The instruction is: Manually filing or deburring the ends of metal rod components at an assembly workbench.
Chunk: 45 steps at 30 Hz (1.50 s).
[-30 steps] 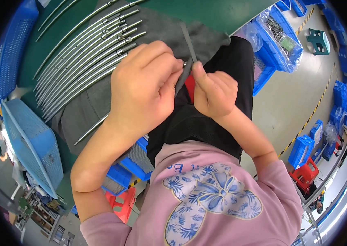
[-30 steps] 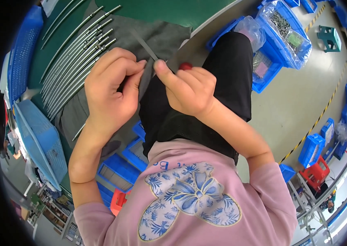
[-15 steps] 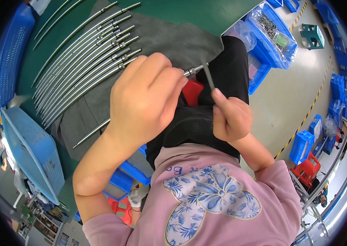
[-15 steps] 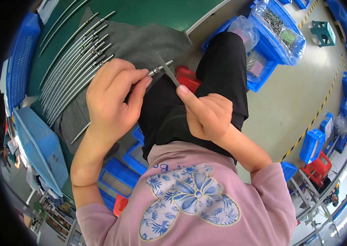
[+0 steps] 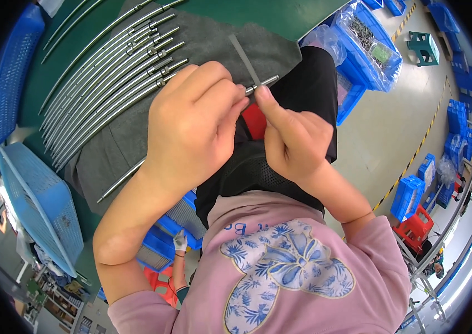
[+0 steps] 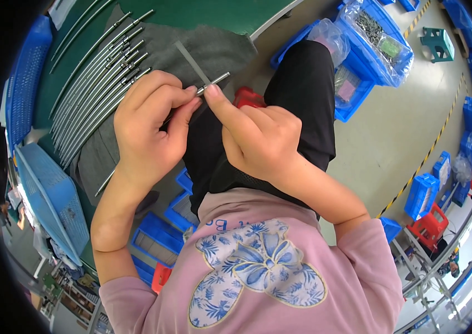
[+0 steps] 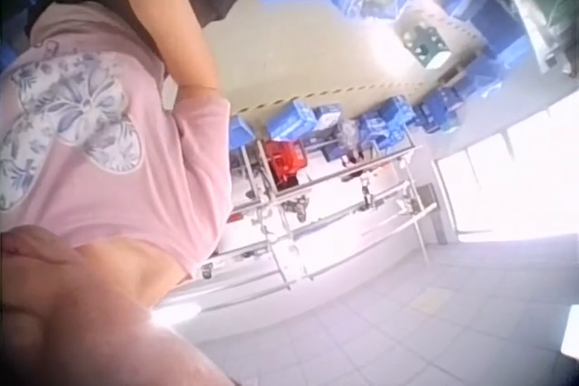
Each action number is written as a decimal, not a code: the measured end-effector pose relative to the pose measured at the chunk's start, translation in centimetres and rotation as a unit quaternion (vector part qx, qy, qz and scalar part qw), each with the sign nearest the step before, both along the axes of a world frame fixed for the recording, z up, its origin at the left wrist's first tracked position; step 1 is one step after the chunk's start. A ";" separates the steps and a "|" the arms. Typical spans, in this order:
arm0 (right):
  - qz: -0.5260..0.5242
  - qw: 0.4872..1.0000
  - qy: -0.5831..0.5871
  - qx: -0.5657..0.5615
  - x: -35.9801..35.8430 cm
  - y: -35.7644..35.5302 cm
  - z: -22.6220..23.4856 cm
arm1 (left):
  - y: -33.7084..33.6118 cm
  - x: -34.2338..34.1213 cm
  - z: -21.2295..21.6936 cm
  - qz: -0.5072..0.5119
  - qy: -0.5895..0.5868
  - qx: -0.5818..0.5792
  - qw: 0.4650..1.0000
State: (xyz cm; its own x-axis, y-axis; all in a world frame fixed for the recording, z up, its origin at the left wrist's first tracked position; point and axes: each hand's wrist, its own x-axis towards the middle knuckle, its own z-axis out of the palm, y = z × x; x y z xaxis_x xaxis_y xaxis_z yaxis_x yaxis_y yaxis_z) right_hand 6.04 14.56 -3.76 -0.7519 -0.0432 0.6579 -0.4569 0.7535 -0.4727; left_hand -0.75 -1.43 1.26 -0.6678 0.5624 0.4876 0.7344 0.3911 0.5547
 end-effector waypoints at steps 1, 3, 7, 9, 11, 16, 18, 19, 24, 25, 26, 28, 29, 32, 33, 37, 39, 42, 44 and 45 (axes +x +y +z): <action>0.000 1.000 0.002 0.002 0.6 0.2 -0.6 | 0.1 -0.3 0.0 0.001 -0.001 0.005 1.000; -0.011 1.000 -0.002 0.008 2.7 0.8 -1.3 | 0.2 -0.2 0.1 -0.005 -0.006 -0.002 1.000; 0.001 0.999 0.040 -0.004 -0.7 0.3 0.1 | 0.4 -0.3 -0.1 0.000 -0.009 0.005 1.000; 0.003 0.999 0.032 -0.030 -0.6 -0.2 0.1 | 0.2 -0.2 0.0 0.007 -0.004 0.006 1.000; -0.008 1.000 0.004 -0.019 1.8 0.5 -0.9 | 0.2 -0.3 0.0 0.007 -0.025 0.008 1.000; 0.009 1.000 -0.001 -0.019 -0.7 0.3 1.3 | 0.4 -0.2 0.1 0.008 -0.023 0.005 1.000; 0.001 1.000 -0.008 -0.027 0.0 0.1 1.2 | 0.3 0.0 0.1 0.005 -0.025 0.005 1.000; -0.004 0.999 -0.013 -0.035 0.5 0.1 1.0 | 0.3 0.0 0.0 0.006 -0.027 0.005 1.000; 0.016 0.997 -0.073 -0.008 2.5 1.3 2.9 | 0.3 0.0 0.1 0.008 -0.023 0.006 1.000; 0.020 0.998 -0.063 -0.005 0.6 0.9 3.1 | 0.4 -0.1 0.1 0.004 -0.024 0.008 1.000; 0.024 0.997 -0.071 -0.008 0.1 0.8 2.7 | 0.5 -0.1 0.0 0.006 -0.031 0.009 0.999; 0.015 0.997 -0.073 0.004 2.2 0.9 2.2 | 0.4 0.0 0.0 0.011 -0.026 0.013 1.000; 0.006 0.997 -0.077 0.016 3.5 1.2 1.5 | 0.3 -0.1 0.1 0.015 -0.022 0.011 1.000; 0.015 0.998 -0.059 0.015 2.9 1.5 1.0 | 0.4 -0.1 0.1 0.004 -0.031 -0.016 0.999; 0.016 1.000 -0.026 0.001 1.8 1.0 1.4 | 0.3 -0.1 0.0 0.004 -0.028 -0.006 1.000; 0.010 1.000 -0.001 0.008 2.2 0.6 -1.5 | 0.4 -0.1 0.1 0.012 -0.031 0.006 0.999; 0.010 1.000 -0.005 -0.011 3.8 1.1 -3.4 | 0.6 -0.3 0.1 0.012 -0.033 -0.003 0.999; 0.026 0.996 0.080 -0.005 -0.6 0.3 -2.3 | 0.3 -0.3 0.2 0.013 -0.032 0.000 0.999; 0.024 0.996 0.080 -0.018 -0.2 0.0 -3.5 | 0.4 0.1 0.2 0.009 -0.033 0.004 0.999; 0.022 0.996 0.088 -0.022 0.5 0.0 -4.6 | 0.4 -0.2 0.1 0.010 -0.029 0.010 0.999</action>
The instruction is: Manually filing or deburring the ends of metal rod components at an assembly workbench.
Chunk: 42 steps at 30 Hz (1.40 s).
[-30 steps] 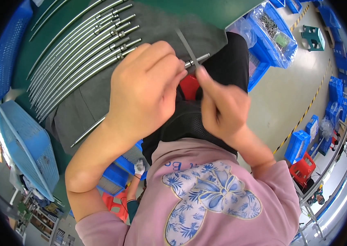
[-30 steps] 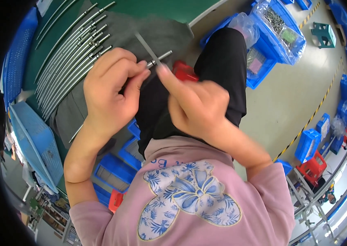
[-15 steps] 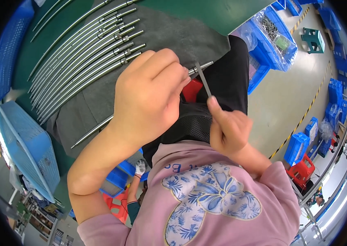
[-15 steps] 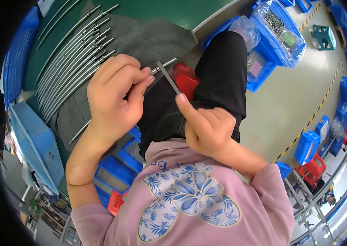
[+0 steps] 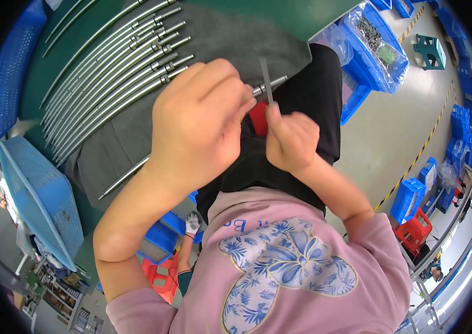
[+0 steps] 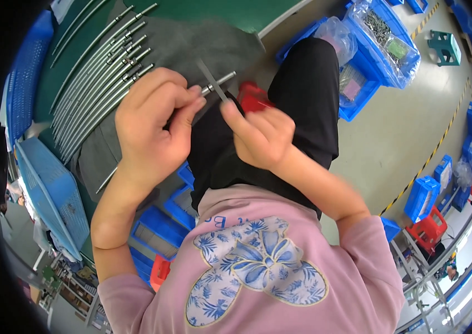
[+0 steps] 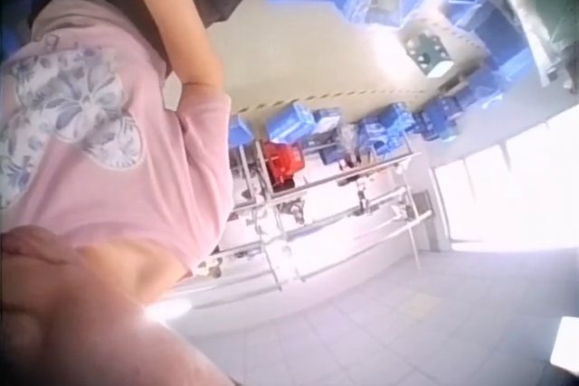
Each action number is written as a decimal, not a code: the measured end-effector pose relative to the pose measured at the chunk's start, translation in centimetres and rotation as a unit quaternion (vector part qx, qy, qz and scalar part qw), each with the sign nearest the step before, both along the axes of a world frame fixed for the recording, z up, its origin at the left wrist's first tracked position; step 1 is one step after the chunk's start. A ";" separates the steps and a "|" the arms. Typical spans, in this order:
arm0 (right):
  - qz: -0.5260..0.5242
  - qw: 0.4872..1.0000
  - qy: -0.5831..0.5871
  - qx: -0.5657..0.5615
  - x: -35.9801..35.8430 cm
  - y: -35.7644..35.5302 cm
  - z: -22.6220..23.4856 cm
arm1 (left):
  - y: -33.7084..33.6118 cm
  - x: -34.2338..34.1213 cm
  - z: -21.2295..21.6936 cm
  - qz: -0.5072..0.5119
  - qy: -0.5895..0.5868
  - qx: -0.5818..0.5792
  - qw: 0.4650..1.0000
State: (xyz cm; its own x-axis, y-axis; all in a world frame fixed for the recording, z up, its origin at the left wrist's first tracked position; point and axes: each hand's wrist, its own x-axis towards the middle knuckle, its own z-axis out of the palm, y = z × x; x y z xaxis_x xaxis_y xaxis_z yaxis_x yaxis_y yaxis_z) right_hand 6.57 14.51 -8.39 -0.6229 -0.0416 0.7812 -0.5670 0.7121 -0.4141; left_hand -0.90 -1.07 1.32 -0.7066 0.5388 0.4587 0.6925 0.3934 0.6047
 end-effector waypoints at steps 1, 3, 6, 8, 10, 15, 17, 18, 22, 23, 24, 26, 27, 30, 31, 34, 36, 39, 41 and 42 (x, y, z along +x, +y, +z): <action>0.032 0.998 -0.032 0.035 1.2 0.9 -0.3 | 0.0 0.1 0.1 0.002 -0.006 -0.018 1.000; 0.032 0.997 -0.036 0.056 1.1 1.7 -0.1 | 0.1 -0.2 0.2 -0.001 -0.007 -0.015 1.000; 0.014 0.999 0.023 0.030 -1.6 0.6 1.6 | -0.2 0.1 0.2 0.006 -0.015 -0.016 1.000; 0.050 0.998 -0.032 0.029 -0.3 0.7 1.6 | -0.3 0.0 -0.1 -0.003 -0.012 -0.002 1.000; 0.054 0.994 -0.072 0.065 1.9 1.9 -0.2 | 0.0 -0.4 0.0 -0.003 -0.006 -0.003 1.000; 0.025 0.999 0.006 0.031 -1.8 0.8 1.6 | -0.1 0.2 0.3 0.001 -0.019 -0.006 1.000; 0.047 0.997 -0.031 0.051 0.3 1.8 0.0 | 0.0 -0.2 0.1 0.001 -0.018 0.004 1.000; 0.065 0.994 -0.060 0.071 1.2 2.2 0.3 | 0.1 -0.1 0.1 0.003 -0.019 0.005 1.000; 0.073 0.994 -0.042 0.067 -1.8 1.9 3.3 | 0.0 0.0 -0.1 0.000 -0.016 -0.006 1.000; 0.068 0.994 -0.057 0.061 -2.0 1.7 3.8 | 0.0 -0.1 -0.1 0.001 -0.011 -0.001 1.000; 0.071 0.994 -0.056 0.060 -1.3 1.6 3.8 | -0.1 0.0 0.0 0.008 -0.004 0.000 1.000; 0.025 0.993 -0.100 0.065 1.7 1.8 3.3 | -0.1 -0.1 0.1 0.008 -0.003 -0.007 1.000; 0.010 0.991 -0.120 0.057 3.0 1.4 3.7 | 0.0 0.1 0.1 0.003 -0.009 -0.015 1.000; 0.008 0.989 -0.131 0.068 1.4 1.8 5.3 | 0.1 -0.1 0.2 -0.002 -0.007 -0.005 1.000; 0.018 0.991 -0.127 0.037 -0.4 1.3 6.3 | 0.1 0.0 0.0 -0.004 -0.008 -0.006 1.000; 0.023 0.987 -0.156 0.016 0.4 1.1 6.5 | -0.1 -0.1 -0.1 0.010 -0.007 -0.002 1.000; 0.021 0.983 -0.176 0.039 3.4 2.0 6.0 | 0.0 0.0 -0.1 -0.001 -0.006 -0.007 1.000; 0.017 0.987 -0.151 0.054 3.0 2.2 5.9 | 0.2 0.0 0.1 0.003 0.000 -0.012 1.000; 0.019 0.995 -0.092 0.033 -0.6 1.2 5.2 | 0.2 -0.1 0.0 0.008 -0.010 -0.005 1.000; 0.022 0.995 -0.091 0.031 -0.1 1.0 4.7 | -0.1 0.1 0.1 0.010 -0.009 -0.007 1.000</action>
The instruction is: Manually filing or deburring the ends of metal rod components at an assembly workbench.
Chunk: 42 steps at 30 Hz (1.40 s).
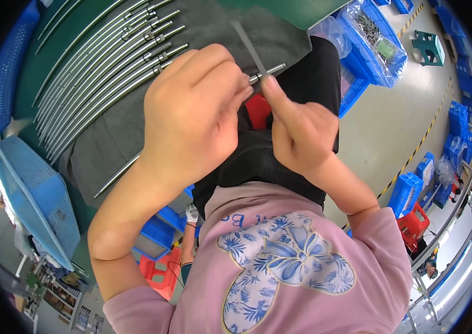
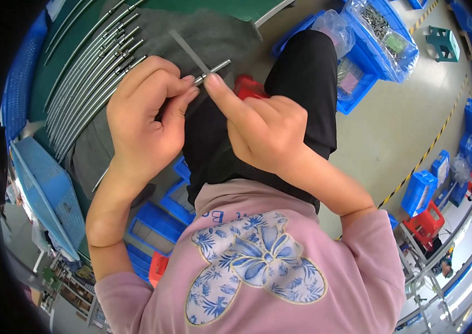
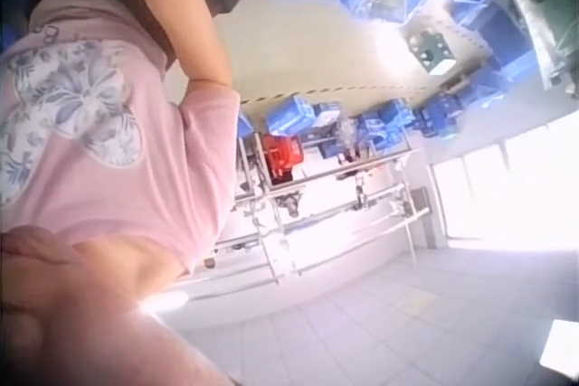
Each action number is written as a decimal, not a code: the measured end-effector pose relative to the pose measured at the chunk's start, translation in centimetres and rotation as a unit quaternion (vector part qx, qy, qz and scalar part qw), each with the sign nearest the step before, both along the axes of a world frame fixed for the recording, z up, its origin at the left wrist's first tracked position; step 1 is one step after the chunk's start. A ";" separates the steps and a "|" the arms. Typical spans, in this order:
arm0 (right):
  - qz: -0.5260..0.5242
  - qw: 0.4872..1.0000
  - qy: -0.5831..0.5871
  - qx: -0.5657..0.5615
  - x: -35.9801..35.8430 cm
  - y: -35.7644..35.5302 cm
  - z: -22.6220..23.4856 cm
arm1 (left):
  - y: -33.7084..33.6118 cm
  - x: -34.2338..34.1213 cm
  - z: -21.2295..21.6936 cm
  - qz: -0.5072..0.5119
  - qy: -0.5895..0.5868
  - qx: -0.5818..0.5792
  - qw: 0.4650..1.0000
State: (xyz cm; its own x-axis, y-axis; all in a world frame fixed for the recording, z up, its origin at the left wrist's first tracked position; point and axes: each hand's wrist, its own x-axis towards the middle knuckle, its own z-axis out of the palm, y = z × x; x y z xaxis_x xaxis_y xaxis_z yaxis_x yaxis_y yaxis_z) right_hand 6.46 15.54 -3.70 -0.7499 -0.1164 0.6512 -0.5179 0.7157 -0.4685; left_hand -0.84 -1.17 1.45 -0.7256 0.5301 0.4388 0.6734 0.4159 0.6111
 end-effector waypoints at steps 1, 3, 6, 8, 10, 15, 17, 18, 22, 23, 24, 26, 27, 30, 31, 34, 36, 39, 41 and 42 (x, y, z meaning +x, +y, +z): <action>-0.005 1.000 0.007 0.015 1.0 0.4 -1.4 | 0.1 -0.1 0.0 -0.005 -0.001 0.002 1.000; -0.015 1.000 0.001 0.017 2.9 0.2 -2.6 | 0.2 0.0 0.0 -0.013 -0.012 -0.002 1.000; 0.038 0.998 0.016 0.048 0.8 1.0 -2.2 | 0.2 -0.1 0.0 -0.010 -0.008 -0.002 1.000; 0.040 0.998 0.027 0.031 -0.4 0.4 -1.6 | 0.1 0.0 0.1 -0.011 -0.011 -0.001 1.000; 0.034 0.999 0.034 0.004 0.6 0.2 -3.1 | 0.0 -0.3 0.0 -0.004 -0.006 0.001 1.000; 0.004 0.994 0.113 0.002 -1.7 0.2 -2.9 | 0.1 -0.3 0.1 -0.014 -0.003 -0.009 1.000; 0.023 0.997 0.076 0.000 -1.5 -0.3 -2.8 | 0.0 -0.1 0.1 -0.008 -0.015 -0.005 1.000; 0.050 0.997 0.050 0.012 -0.6 0.1 -3.1 | -0.1 -0.1 0.2 -0.004 -0.011 -0.004 1.000; -0.003 0.997 0.073 0.003 0.6 0.7 -4.6 | 0.3 -0.3 0.0 -0.022 -0.004 -0.007 1.000; -0.002 0.997 0.074 -0.007 -0.6 0.2 -3.5 | 0.3 -0.1 0.0 -0.014 -0.006 -0.006 1.000; 0.003 0.997 0.074 -0.016 -2.2 -0.4 -2.0 | 0.1 -0.2 0.0 -0.002 -0.007 -0.004 1.000; 0.001 0.998 0.062 -0.021 -2.4 -0.6 -0.8 | 0.1 -0.2 -0.1 0.001 -0.005 -0.001 1.000; -0.005 1.000 0.018 -0.020 -1.1 -0.5 -0.4 | -0.1 -0.2 -0.1 0.002 -0.012 0.002 1.000; -0.015 0.996 -0.087 -0.006 3.1 0.6 0.8 | 0.2 -0.3 0.1 0.000 -0.024 0.010 1.000; -0.011 0.996 -0.083 0.014 2.9 0.9 0.8 | 0.2 -0.3 0.2 -0.003 -0.022 0.005 1.000; 0.008 0.998 -0.054 0.013 -1.0 0.4 2.3 | 0.3 -0.3 0.1 -0.001 -0.016 0.002 1.000; 0.010 0.996 -0.084 -0.004 -1.0 0.2 2.9 | 0.1 -0.3 0.0 0.004 -0.003 -0.001 1.000; 0.020 0.980 -0.195 0.006 2.9 1.4 4.4 | 0.2 -0.1 -0.1 -0.002 -0.024 0.008 1.000; 0.021 0.986 -0.166 -0.009 2.9 1.8 3.3 | 0.6 -0.6 0.0 0.000 -0.013 0.008 1.000; 0.022 0.986 -0.165 -0.007 1.9 1.3 3.9 | 0.4 -0.2 0.2 -0.003 -0.011 -0.001 1.000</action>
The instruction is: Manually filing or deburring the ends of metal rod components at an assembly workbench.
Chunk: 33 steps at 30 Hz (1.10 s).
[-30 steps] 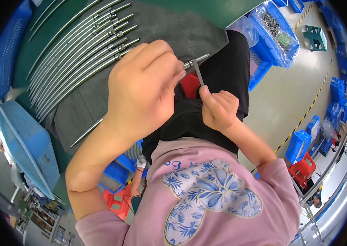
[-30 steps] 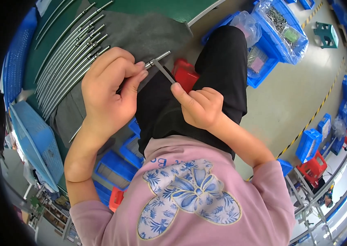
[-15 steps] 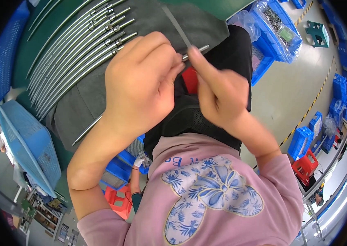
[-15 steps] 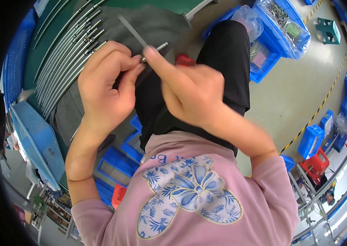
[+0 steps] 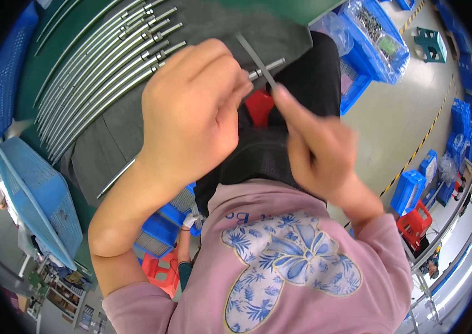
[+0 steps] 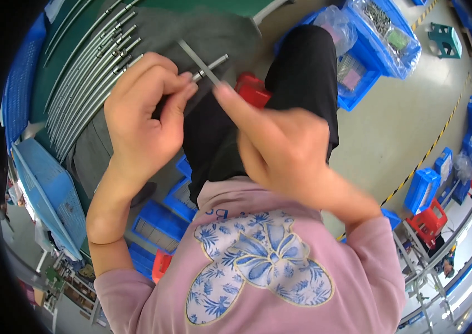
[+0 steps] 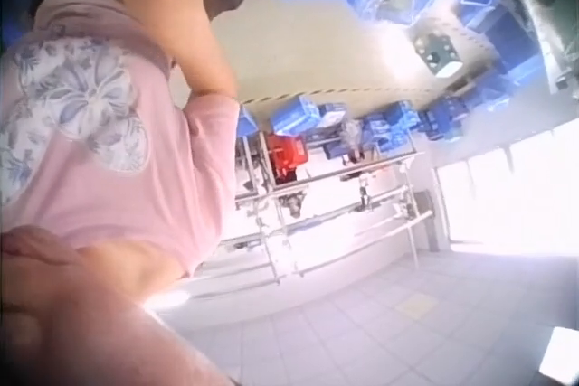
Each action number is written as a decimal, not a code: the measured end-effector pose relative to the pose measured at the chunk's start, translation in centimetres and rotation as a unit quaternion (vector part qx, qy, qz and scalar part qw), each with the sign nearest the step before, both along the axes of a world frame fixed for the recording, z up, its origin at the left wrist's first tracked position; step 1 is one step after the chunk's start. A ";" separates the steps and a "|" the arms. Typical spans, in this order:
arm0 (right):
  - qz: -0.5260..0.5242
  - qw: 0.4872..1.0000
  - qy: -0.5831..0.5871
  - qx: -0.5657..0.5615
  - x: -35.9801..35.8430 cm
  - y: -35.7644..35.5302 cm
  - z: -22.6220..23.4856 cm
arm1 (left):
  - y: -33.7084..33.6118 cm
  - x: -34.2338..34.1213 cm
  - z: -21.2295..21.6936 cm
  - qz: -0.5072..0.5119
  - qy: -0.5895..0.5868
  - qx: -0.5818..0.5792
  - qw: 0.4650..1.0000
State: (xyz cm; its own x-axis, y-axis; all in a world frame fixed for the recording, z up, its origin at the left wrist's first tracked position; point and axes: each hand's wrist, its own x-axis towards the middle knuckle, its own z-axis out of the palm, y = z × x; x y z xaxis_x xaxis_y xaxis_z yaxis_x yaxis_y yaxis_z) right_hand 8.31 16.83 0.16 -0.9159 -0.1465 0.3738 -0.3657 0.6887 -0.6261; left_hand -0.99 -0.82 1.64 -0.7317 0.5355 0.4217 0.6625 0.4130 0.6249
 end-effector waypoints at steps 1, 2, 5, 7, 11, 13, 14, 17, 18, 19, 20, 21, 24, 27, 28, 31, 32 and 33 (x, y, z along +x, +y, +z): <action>-0.005 1.000 -0.002 0.014 -1.7 -0.6 0.6 | -0.1 -0.2 -0.1 0.001 0.015 -0.004 1.000; -0.014 1.000 0.009 -0.003 -2.7 -1.1 -0.2 | -0.1 -0.1 -0.2 -0.001 0.015 -0.004 1.000; -0.040 0.996 0.070 0.027 -0.4 -0.8 -2.2 | -0.2 0.0 -0.3 0.001 -0.011 0.017 1.000; -0.031 0.998 0.039 0.027 2.0 -0.3 -2.2 | -0.1 -0.1 -0.2 -0.002 -0.008 0.004 1.000; -0.029 0.984 0.177 0.003 -3.6 -1.6 -3.4 | -0.2 -0.1 -0.1 -0.004 -0.004 -0.003 1.000; -0.030 0.982 0.185 0.006 -2.4 -1.3 -4.9 | -0.2 -0.1 -0.2 0.003 -0.008 0.009 1.000; -0.029 0.981 0.192 0.008 -1.4 -0.9 -6.2 | -0.3 -0.2 -0.2 0.004 -0.005 0.008 1.000; -0.020 0.980 0.200 0.015 -0.7 -0.4 -7.7 | -0.1 -0.3 -0.1 -0.007 -0.008 -0.010 1.000; -0.021 0.972 0.233 0.016 -2.4 -1.0 -7.0 | -0.3 -0.1 -0.1 -0.009 -0.012 -0.013 1.000; -0.031 0.969 0.246 -0.001 -4.1 -1.8 -5.7 | -0.3 -0.2 -0.1 -0.003 -0.003 -0.007 1.000; -0.034 0.969 0.245 0.000 -3.7 -1.9 -5.9 | -0.3 -0.2 -0.1 0.004 0.006 0.000 1.000; -0.040 0.968 0.247 -0.004 -3.3 -2.1 -6.7 | -0.4 -0.1 -0.2 0.003 -0.001 -0.006 1.000; -0.034 0.982 0.187 0.008 -0.5 -1.4 -7.7 | -0.3 0.0 -0.2 -0.006 0.000 -0.003 1.000; -0.045 0.960 0.275 -0.006 -4.1 -2.0 -6.5 | -0.5 -0.1 -0.3 -0.007 0.006 -0.011 1.000; -0.042 0.970 0.239 -0.012 -4.9 -2.3 -5.3 | -0.5 -0.4 -0.2 -0.005 0.021 -0.008 1.000; -0.054 0.969 0.240 0.018 -2.2 -1.9 -7.5 | -0.4 -0.3 -0.2 -0.004 0.008 -0.006 1.000; -0.043 0.976 0.211 0.038 0.0 -1.0 -8.5 | -0.4 -0.2 -0.3 0.001 -0.001 -0.004 1.000; -0.029 0.983 0.173 0.052 1.7 0.0 -8.9 | -0.2 -0.3 -0.2 -0.001 0.012 -0.011 1.000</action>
State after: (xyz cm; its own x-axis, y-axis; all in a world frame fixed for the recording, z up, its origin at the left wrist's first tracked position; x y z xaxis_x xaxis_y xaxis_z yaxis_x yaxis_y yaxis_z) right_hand 10.03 16.85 -8.75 -0.7441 -0.1525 0.6504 -0.5030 0.7686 -0.3952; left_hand -1.27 -1.05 1.45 -0.7210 0.5461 0.4266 0.6774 0.4257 0.5999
